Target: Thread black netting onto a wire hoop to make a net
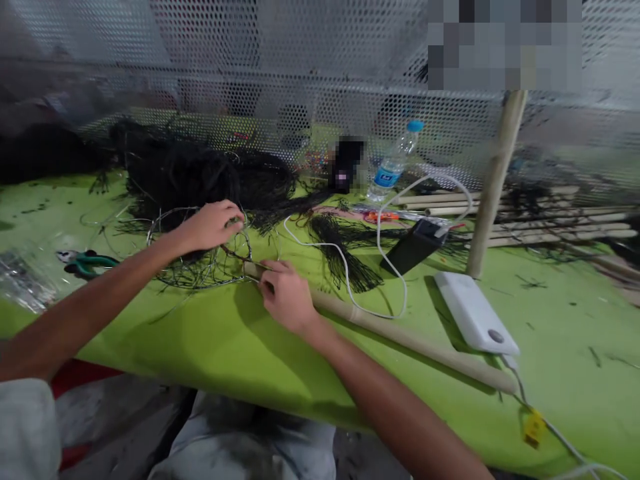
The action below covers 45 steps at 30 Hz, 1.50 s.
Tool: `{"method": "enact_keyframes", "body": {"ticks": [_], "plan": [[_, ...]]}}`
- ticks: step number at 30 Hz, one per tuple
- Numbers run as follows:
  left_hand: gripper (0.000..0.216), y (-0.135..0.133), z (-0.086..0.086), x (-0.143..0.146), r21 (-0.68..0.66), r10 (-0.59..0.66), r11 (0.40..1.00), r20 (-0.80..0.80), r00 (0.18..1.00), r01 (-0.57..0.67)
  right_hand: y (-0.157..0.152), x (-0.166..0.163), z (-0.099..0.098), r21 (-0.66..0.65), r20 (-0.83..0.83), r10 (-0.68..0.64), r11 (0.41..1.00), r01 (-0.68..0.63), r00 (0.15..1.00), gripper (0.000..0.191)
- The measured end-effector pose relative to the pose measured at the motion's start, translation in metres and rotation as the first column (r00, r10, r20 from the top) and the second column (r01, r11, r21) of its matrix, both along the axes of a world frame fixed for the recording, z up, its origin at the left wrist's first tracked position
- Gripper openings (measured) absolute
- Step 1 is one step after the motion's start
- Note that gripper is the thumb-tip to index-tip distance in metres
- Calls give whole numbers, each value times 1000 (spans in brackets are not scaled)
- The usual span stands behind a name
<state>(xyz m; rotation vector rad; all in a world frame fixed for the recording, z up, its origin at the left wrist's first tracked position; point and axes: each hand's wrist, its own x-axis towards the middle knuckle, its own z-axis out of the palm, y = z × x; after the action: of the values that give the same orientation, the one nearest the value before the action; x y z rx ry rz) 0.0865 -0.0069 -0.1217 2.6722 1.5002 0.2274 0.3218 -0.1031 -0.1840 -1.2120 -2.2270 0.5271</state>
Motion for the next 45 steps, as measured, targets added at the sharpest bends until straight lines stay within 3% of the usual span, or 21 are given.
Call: {"method": "enact_keyframes", "body": {"ticks": [4, 7, 11, 20, 30, 32, 35, 41, 45], "plan": [[40, -40, -26, 17, -47, -312, 948, 54, 949, 314, -2, -4, 1, 11, 50, -18, 1000, 18, 999, 20], [44, -48, -45, 19, -85, -404, 907, 96, 909, 412, -2, -5, 1, 12, 84, -30, 999, 29, 996, 21], [49, -39, -59, 13, -104, -421, 893, 155, 894, 439, -3, -4, -1, 9, 106, -31, 999, 30, 994, 20], [45, -19, -64, 9, -128, -407, 885, 256, 877, 448, -5, -3, -5, -5, 58, -14, 1000, 14, 998, 21], [32, -21, -69, 10, -113, -399, 878, 363, 842, 465, -5, 4, 6, -182, -58, -142, 975, 129, 988, 15], [31, -22, -68, 10, -112, -390, 882, 374, 842, 458, -2, 8, 10, -226, -70, -173, 962, 153, 982, 26], [32, -23, -67, 10, -118, -382, 884, 374, 845, 452, 4, 13, 16, -261, 10, -140, 955, 138, 990, 39], [32, -21, -71, 8, -81, -406, 880, 380, 831, 467, 18, 13, 26, -401, 1, -105, 911, 96, 995, 33], [36, -20, -78, 5, -7, -444, 879, 357, 822, 477, 21, 14, 24, -374, 46, -95, 921, 106, 994, 30]]}}
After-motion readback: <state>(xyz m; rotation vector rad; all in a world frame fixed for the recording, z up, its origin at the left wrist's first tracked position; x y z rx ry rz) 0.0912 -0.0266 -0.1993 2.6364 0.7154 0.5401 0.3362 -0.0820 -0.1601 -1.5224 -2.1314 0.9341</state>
